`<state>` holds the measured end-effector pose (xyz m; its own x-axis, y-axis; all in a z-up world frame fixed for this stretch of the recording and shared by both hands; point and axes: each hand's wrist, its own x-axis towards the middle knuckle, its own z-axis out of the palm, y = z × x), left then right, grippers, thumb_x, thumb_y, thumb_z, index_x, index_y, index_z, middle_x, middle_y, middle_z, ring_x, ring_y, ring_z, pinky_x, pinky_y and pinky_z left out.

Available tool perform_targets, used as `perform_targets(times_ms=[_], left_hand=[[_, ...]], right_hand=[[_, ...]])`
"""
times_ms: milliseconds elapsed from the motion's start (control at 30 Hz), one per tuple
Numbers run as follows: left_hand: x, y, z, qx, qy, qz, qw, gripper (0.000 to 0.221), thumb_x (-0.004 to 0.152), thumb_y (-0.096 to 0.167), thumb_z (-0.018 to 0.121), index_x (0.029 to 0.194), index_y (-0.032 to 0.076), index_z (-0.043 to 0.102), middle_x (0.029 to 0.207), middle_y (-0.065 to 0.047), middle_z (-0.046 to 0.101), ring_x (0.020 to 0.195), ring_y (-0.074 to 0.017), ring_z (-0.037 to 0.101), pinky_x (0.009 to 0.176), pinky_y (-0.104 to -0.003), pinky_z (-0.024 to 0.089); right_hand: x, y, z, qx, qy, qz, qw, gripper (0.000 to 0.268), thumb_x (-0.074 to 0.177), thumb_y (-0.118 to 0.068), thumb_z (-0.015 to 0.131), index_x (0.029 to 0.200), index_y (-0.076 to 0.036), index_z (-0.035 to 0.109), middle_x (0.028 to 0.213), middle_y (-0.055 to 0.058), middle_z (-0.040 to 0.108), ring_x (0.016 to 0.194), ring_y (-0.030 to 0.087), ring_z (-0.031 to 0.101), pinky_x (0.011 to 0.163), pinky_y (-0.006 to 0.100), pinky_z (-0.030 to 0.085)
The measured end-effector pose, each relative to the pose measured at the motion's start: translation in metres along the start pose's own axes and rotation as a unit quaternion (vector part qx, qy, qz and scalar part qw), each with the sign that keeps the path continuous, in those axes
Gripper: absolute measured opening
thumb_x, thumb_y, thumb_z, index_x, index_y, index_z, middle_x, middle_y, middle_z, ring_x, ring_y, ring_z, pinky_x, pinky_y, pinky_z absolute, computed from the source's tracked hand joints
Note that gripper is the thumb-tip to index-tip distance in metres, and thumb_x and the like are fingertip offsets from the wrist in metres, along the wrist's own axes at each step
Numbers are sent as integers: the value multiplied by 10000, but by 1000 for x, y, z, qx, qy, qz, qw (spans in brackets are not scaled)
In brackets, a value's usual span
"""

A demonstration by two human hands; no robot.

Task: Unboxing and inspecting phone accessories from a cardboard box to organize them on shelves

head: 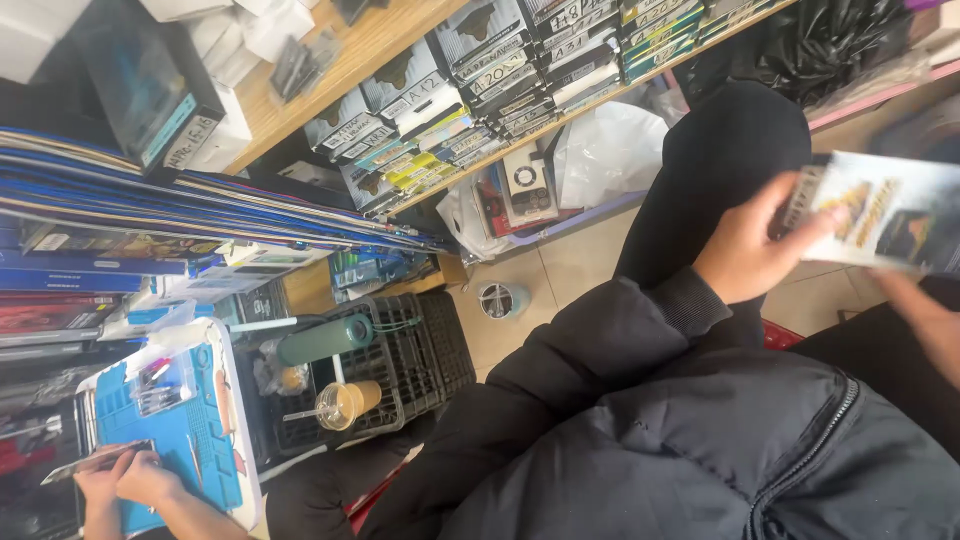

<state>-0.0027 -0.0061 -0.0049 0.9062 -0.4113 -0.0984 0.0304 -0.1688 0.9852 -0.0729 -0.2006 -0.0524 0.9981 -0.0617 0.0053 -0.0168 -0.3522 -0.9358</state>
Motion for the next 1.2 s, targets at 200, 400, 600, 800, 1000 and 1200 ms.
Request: perform_targets(times_ms=[200,400,600,800,1000,1200], left_hand=[[-3,-6,31,-295,31,-23,955,440,897,270,687,1211,13,516,1247,-163,642,1109,-273,650,786,-397,609],[-21,-47,69,-280,-102,24,954,450,836,257,780,1189,104,546,1148,-112,695,959,-166,685,844,-338,605],[-27,-26,29,-163,-276,-103,942,458,998,460,449,1277,112,552,1302,-166,687,1035,-305,756,823,-300,578],[-14,-41,8,-162,-164,-189,954,352,1012,342,456,1165,87,643,1188,-179,725,956,-297,758,838,-325,586],[-15,-43,11,-105,-187,-188,958,334,1033,343,425,1171,112,624,1178,-137,717,1008,-276,744,913,-344,559],[-7,-71,7,-126,-210,-177,953,386,1065,363,463,1289,72,584,1250,-231,671,1084,-349,725,951,-397,576]], right_hand=[[-40,12,-9,156,18,93,983,559,1194,-394,228,1557,22,315,1501,225,436,1354,325,442,1132,444,345],[-61,-29,-20,21,184,-70,980,520,969,-79,657,1452,68,535,1390,238,648,1204,368,643,1058,424,500],[-87,-9,-91,346,400,30,848,210,1016,-137,668,1218,-133,613,1177,2,720,1071,108,727,914,260,640],[-163,207,-189,62,543,16,838,330,1064,-192,741,1281,-117,505,1207,77,680,1086,145,681,979,286,575],[-266,424,-154,0,598,285,749,499,895,-367,849,1229,-125,568,1168,63,724,1024,156,700,905,307,548],[-321,517,-97,-71,492,465,732,716,949,-453,829,1494,-157,473,1358,199,614,1277,359,576,1071,492,461]])
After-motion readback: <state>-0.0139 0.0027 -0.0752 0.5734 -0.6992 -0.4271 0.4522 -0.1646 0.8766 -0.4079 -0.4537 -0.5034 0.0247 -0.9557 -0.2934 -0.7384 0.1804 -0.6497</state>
